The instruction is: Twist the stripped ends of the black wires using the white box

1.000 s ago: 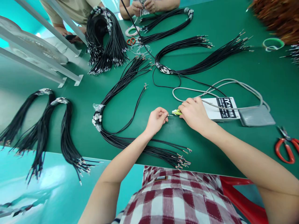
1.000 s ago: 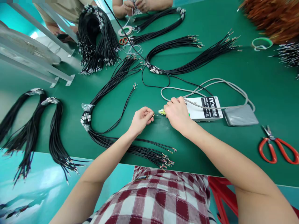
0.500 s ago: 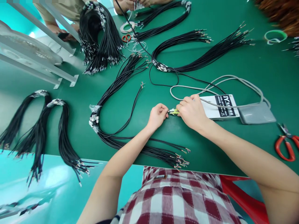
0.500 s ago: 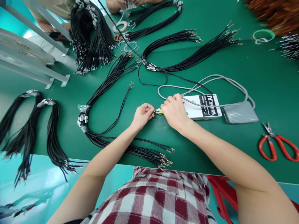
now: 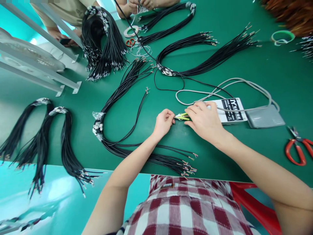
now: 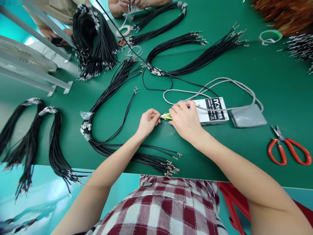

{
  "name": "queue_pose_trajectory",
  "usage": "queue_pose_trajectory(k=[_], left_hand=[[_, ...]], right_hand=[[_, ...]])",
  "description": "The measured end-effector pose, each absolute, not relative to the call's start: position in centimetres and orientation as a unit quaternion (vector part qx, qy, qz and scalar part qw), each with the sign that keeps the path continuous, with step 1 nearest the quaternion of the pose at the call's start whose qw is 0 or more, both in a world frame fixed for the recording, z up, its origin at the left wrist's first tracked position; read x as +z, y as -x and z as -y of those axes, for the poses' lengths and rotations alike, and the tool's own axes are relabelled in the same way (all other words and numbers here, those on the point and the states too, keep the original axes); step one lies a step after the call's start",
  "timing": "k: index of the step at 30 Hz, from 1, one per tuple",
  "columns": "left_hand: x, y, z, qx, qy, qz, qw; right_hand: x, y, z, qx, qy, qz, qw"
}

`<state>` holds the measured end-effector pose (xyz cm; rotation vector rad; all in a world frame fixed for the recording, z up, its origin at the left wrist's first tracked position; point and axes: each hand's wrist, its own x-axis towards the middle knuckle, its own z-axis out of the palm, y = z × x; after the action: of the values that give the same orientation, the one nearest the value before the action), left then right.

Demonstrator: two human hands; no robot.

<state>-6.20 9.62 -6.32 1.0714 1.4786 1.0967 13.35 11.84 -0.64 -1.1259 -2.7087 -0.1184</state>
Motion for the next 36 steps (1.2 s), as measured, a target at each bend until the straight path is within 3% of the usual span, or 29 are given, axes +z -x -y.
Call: queue_pose_trajectory(k=[5,16,23,26,31,36], left_hand=[[-6.4,6.2,-9.6,0.454,-0.436,-0.606,0.487],[-6.5,6.8,-9.4,0.455,-0.435,-0.620,0.469],[-3.3,8.7,-7.1,0.502,-0.395,-0.593,0.490],[-0.9,8.0,-4.8,0.503,-0.404,-0.534,0.547],[1.0,6.4,-1.9,0.474,-0.406,-0.502,0.599],[1.1,7.1,-0.6,0.448,-0.449,-0.483,0.603]], right_hand=[[-1.2,-18.9,-8.1,-0.040,0.482,0.831,0.274],[-6.7,-19.6,-6.2,-0.033,0.499,0.817,0.288],[-5.7,-19.3,-6.3,-0.024,0.465,0.813,0.350],[-4.0,-17.1,-5.2,0.069,0.435,0.806,0.395],[-1.7,-12.2,-4.1,0.345,0.395,0.753,0.398],[-0.8,-10.6,-4.3,0.406,0.350,0.732,0.421]])
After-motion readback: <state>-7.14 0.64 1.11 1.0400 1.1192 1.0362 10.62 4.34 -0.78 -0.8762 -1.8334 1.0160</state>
